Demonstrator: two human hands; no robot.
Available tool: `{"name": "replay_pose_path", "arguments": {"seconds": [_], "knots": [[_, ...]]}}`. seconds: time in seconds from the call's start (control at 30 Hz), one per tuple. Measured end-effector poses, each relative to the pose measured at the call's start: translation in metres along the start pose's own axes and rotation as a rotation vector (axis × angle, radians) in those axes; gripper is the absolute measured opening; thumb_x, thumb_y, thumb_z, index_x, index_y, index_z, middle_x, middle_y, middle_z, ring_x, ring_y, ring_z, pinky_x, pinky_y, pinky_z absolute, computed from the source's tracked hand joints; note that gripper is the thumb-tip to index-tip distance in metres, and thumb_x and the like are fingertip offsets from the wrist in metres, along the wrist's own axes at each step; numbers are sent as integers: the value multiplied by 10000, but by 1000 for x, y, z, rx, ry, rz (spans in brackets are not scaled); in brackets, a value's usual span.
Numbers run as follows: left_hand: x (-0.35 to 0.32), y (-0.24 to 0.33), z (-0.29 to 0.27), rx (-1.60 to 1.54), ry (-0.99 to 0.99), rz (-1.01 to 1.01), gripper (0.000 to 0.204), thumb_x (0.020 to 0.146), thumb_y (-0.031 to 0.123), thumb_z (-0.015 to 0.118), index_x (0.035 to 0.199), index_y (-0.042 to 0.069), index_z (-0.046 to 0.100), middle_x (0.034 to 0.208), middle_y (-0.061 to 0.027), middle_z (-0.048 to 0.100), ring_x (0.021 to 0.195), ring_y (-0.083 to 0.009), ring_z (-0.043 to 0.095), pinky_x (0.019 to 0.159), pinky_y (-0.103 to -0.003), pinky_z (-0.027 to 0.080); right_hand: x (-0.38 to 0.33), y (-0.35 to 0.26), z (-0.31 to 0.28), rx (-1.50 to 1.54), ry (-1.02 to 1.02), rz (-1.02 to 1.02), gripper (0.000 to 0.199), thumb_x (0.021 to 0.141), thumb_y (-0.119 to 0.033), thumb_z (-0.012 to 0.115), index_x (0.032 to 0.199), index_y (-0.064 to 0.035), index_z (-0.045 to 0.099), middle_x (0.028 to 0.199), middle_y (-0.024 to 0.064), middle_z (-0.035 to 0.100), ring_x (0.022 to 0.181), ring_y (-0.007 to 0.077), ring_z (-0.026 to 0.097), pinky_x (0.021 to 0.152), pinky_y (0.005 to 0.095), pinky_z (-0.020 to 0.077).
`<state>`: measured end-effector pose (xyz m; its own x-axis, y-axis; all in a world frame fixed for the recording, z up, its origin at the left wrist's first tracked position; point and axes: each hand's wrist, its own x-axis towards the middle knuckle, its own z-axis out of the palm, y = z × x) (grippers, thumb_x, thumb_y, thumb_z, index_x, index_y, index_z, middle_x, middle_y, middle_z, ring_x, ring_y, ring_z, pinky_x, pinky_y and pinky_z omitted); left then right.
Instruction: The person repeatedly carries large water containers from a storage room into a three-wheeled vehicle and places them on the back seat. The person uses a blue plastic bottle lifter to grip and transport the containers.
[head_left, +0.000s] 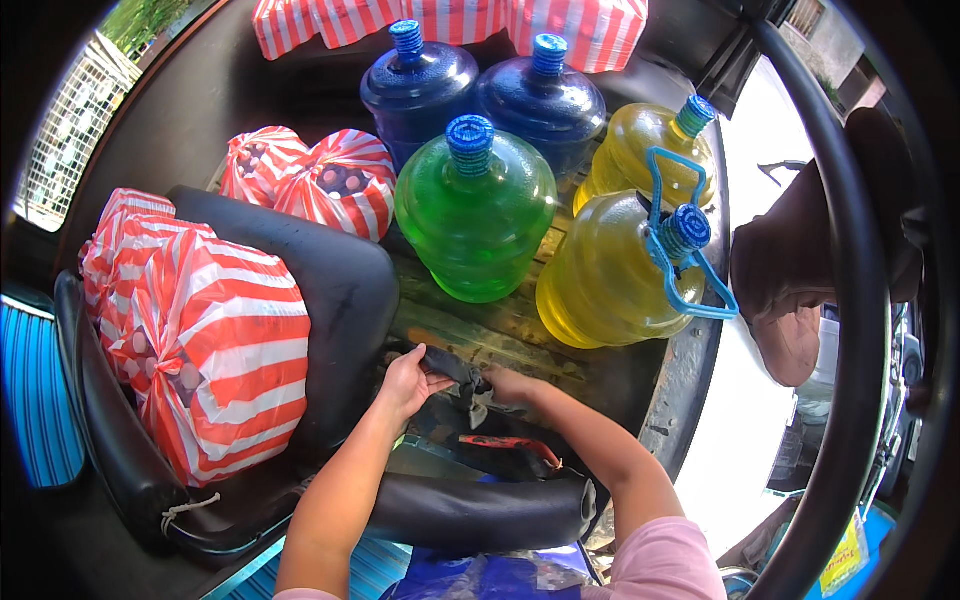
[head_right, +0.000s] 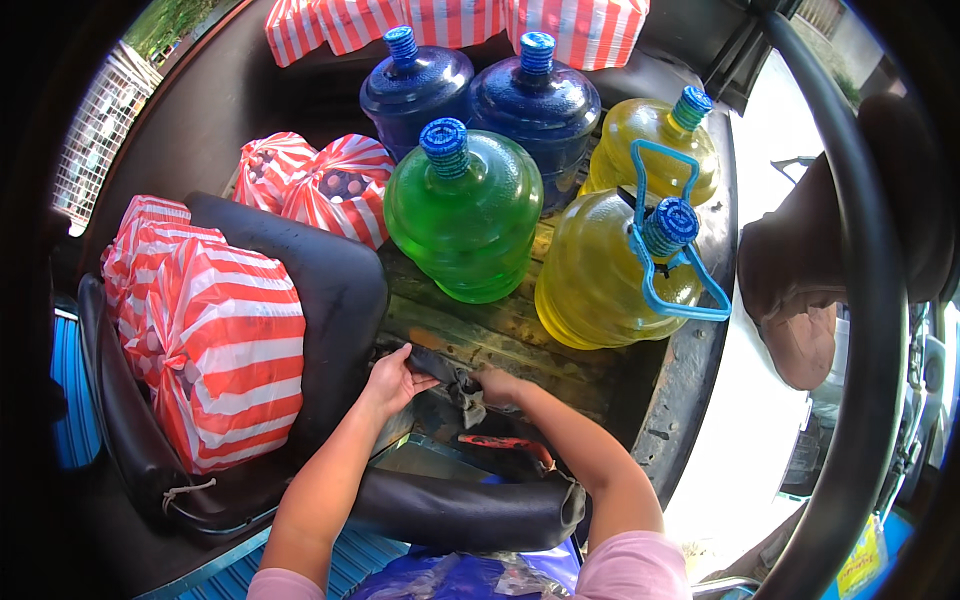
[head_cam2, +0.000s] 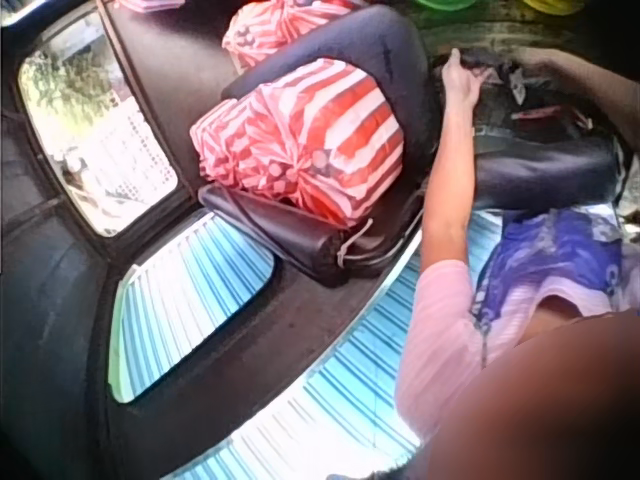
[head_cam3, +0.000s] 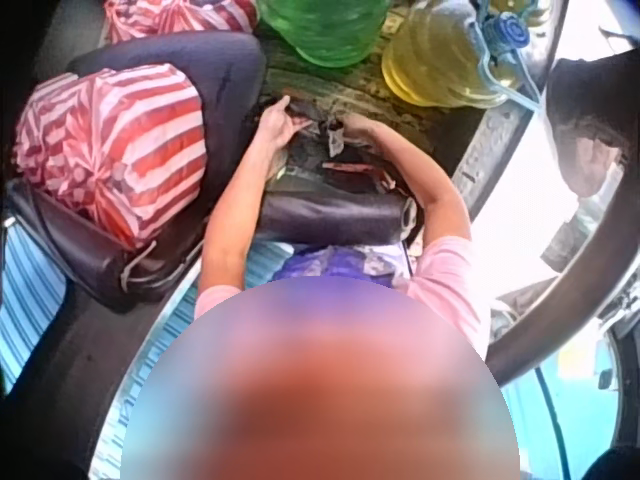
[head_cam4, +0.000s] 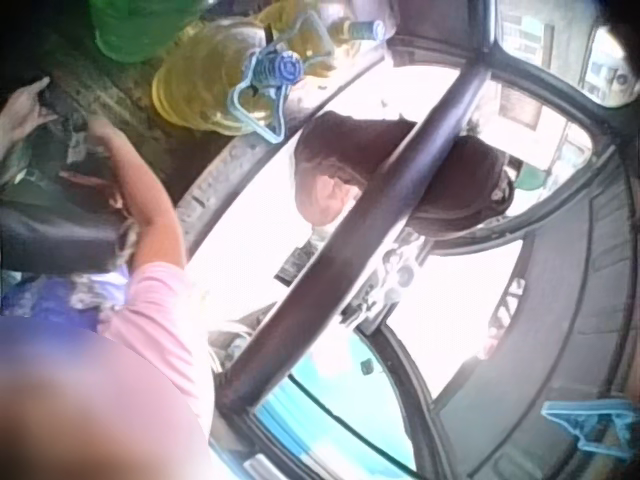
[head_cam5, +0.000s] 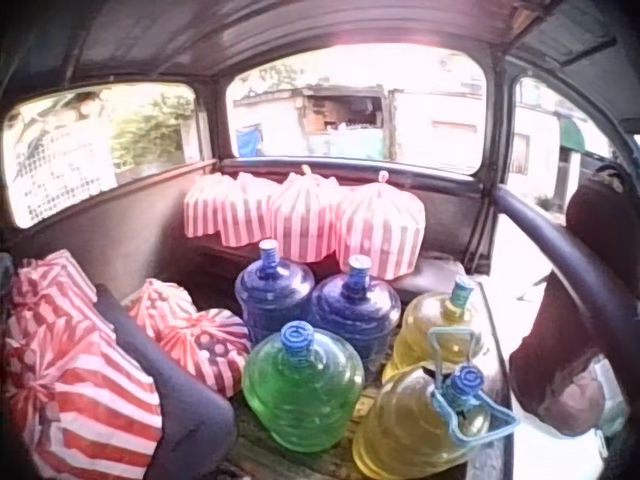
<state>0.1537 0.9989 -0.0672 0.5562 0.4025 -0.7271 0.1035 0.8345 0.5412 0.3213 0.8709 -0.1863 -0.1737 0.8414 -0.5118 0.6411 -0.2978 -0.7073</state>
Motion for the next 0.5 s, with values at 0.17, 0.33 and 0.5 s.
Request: {"name": "replay_pose_path", "arguments": {"seconds": [0.17,0.33,0.5], "knots": [[-4,12,0,-83,-14,17,375,1024,289,345,1095,-16,552,1067,-174,661,960,-345,663,907,-505,495,-14,-8,20,550,66,-118,556,716,-244,781,1194,-23,601,1197,179,592,1091,281,579,947,349,448],[1,12,-7,-132,-55,71,341,1010,264,363,1103,-8,547,1062,-175,652,1040,-333,630,931,-493,482,-70,-3,-13,581,138,28,384,783,-201,750,1085,-12,606,914,59,673,853,137,590,787,309,483],[0,-4,5,117,-34,-35,272,974,200,422,1110,10,561,1084,-167,644,1047,-303,623,928,-440,485,-190,5,-63,538,535,173,360,728,-208,748,1033,-64,622,886,152,695,818,250,678,744,351,513]]}}
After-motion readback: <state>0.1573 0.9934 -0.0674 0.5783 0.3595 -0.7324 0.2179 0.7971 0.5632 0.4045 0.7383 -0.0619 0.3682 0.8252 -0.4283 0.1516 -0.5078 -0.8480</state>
